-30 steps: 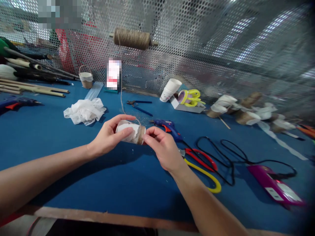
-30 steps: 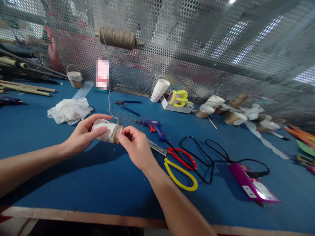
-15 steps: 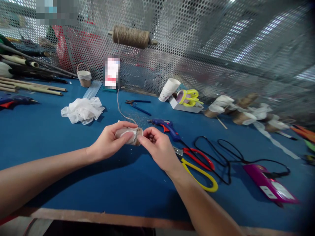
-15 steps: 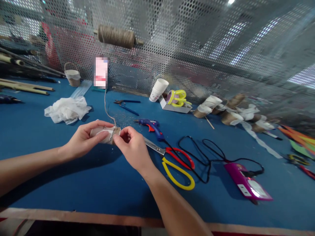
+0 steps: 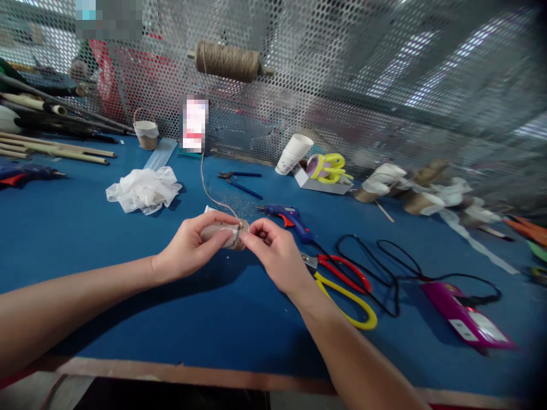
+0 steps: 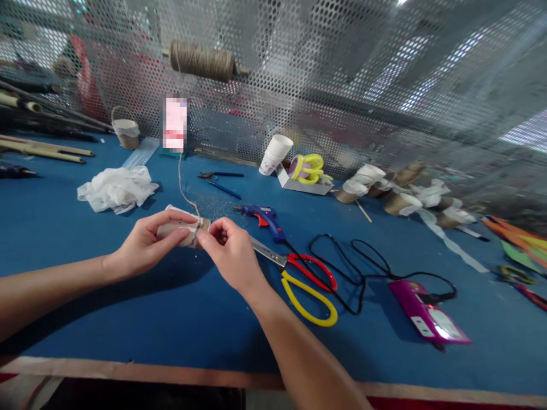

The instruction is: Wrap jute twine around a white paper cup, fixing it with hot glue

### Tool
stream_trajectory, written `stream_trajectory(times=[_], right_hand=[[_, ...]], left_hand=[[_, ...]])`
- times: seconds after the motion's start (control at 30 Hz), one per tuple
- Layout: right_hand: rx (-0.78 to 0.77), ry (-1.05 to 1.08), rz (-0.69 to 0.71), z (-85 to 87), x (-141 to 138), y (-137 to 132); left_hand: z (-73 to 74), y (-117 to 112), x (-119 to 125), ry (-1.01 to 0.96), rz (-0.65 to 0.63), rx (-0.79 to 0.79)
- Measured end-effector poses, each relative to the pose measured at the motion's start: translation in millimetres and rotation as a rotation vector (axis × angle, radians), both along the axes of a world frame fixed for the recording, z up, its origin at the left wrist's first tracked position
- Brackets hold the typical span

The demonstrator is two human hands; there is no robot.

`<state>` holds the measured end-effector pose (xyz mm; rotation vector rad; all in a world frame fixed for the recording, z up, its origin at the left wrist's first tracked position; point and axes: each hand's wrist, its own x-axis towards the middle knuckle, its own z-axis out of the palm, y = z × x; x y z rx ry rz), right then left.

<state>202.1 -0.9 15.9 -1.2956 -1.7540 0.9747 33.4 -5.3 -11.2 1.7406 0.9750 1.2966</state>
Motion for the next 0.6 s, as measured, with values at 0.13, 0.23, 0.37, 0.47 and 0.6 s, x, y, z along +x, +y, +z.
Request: stream_trajectory(times=[0.13,0.23,0.37,0.47,0.6], right_hand=[[-0.025,0.036,-0.023,-2.0,0,2],[-0.028,0.157,-0.085,-5.4,2,5],[0.008,0.262,-0.18,-8.3,5,10],[0.045,0.253,-0.166,-7.9,7,11],[0.078,0.144,-0.089,-7.1,8,9]], left_hand=[[2.0,0,0,0.001,0.005,0.001],[3.2,1,2,-0.067,0.019,-0.081],[3.0,4,3,-0.203,-0.01,-0.231],[3.4,5,3,-0.26,-0.026,-0.273],[5.0,4,3,-0.284,-0.026,-0.28]])
